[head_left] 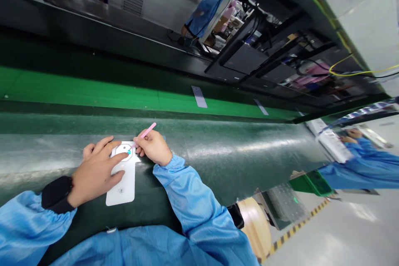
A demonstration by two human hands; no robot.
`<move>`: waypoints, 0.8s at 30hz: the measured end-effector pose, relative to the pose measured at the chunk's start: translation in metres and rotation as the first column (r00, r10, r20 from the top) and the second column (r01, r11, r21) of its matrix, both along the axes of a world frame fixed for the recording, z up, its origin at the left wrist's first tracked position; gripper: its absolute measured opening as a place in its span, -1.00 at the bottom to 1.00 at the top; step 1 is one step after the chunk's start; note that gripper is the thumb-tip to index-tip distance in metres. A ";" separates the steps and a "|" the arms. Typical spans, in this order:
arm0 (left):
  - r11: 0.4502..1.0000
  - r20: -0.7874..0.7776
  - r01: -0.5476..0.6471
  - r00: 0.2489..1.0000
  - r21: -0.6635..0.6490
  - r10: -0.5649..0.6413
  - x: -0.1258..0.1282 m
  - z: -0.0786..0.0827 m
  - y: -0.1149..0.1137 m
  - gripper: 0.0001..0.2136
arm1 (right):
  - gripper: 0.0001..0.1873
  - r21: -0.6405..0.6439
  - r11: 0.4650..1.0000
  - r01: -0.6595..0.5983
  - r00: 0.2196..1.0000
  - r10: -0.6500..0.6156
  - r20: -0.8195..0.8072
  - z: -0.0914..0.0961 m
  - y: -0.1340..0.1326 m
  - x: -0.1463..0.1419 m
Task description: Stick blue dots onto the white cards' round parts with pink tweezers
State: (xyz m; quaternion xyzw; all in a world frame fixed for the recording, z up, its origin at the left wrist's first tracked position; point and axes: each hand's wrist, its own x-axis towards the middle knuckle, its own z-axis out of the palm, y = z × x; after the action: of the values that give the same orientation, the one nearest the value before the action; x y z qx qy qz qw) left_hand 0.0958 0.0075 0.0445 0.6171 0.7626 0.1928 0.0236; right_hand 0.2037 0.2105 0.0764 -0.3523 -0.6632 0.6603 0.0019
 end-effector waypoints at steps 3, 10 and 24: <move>1.000 0.041 -0.017 0.999 -0.010 0.017 0.001 0.001 0.001 -0.62 | -0.72 -0.008 1.000 -0.002 1.000 0.002 -0.007 0.002 0.000 0.000; 0.999 -0.015 -0.008 1.000 -0.048 0.007 0.003 0.005 0.004 -0.58 | -0.70 0.005 1.000 0.016 0.999 -0.017 0.040 0.013 -0.004 -0.003; 0.998 -0.088 -0.049 0.995 -0.050 0.045 0.010 0.004 0.006 -0.59 | -0.74 -0.048 0.998 0.047 0.997 -0.049 -0.052 -0.001 -0.001 -0.002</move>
State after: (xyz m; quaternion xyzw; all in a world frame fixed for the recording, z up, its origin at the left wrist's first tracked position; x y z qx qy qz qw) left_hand 0.1059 0.0132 0.0489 0.6059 0.7820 0.1461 0.0020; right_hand 0.2018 0.2096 0.0750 -0.3505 -0.6387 0.6844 0.0270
